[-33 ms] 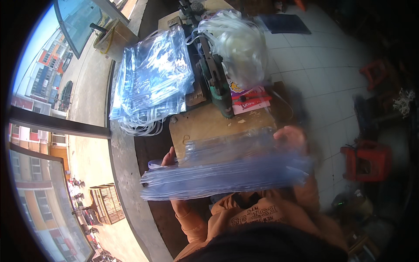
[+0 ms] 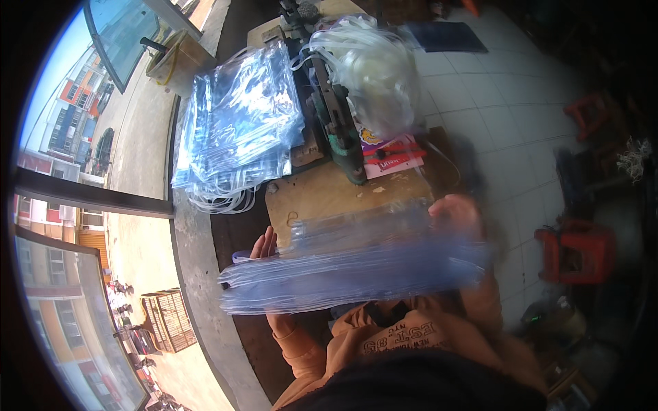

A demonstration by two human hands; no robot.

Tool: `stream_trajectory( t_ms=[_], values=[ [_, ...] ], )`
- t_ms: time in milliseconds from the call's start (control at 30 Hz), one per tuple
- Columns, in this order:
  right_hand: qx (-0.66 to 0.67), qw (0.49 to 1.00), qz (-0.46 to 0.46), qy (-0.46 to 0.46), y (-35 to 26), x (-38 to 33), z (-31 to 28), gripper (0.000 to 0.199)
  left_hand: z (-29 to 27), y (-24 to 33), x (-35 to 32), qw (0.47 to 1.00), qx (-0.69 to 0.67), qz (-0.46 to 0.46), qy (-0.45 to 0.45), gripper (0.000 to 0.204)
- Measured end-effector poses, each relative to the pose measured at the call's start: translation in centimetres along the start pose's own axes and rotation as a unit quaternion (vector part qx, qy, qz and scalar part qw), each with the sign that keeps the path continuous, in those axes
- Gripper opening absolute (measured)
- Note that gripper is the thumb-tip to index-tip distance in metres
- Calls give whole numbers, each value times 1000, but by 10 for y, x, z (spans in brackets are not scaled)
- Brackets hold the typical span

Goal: The person trims the edges of a plastic bag using shears and then separates several transparent bags from a stack.

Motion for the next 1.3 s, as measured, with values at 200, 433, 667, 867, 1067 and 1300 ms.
stream_trajectory(
  t_ms=[200, 433, 667, 867, 1067, 1300],
  values=[
    [-185, 966, -178, 37, -42, 9, 9, 51, 0, 38, 3, 995, 43, 76, -41, 51],
    [-41, 997, -21, 68, -29, 18, 4, 80, 24, 19, 28, 995, 53, 23, -87, 64],
    [-135, 981, -137, 37, -50, 5, 31, 94, 0, 25, -3, 997, 45, 12, 59, 68],
    [-147, 981, -115, 46, -32, 10, 12, 99, -24, -1, -7, 989, 132, -57, 35, 75],
    [-190, 968, -143, 85, -41, 4, 18, 95, -19, 2, -4, 992, 116, -36, 36, 62],
    [-284, 895, -270, 213, -58, -11, 26, 101, -19, 4, -5, 990, 123, -51, 39, 64]
  ],
)
Point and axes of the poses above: each hand's wrist, its own x-axis towards the middle knuckle, its own z-axis out of the palm, y = z × x, the point moved 4 cm from there along x, towards the middle knuckle, and after that the axes turned 15 degrees about z, right-handed, at the moved point
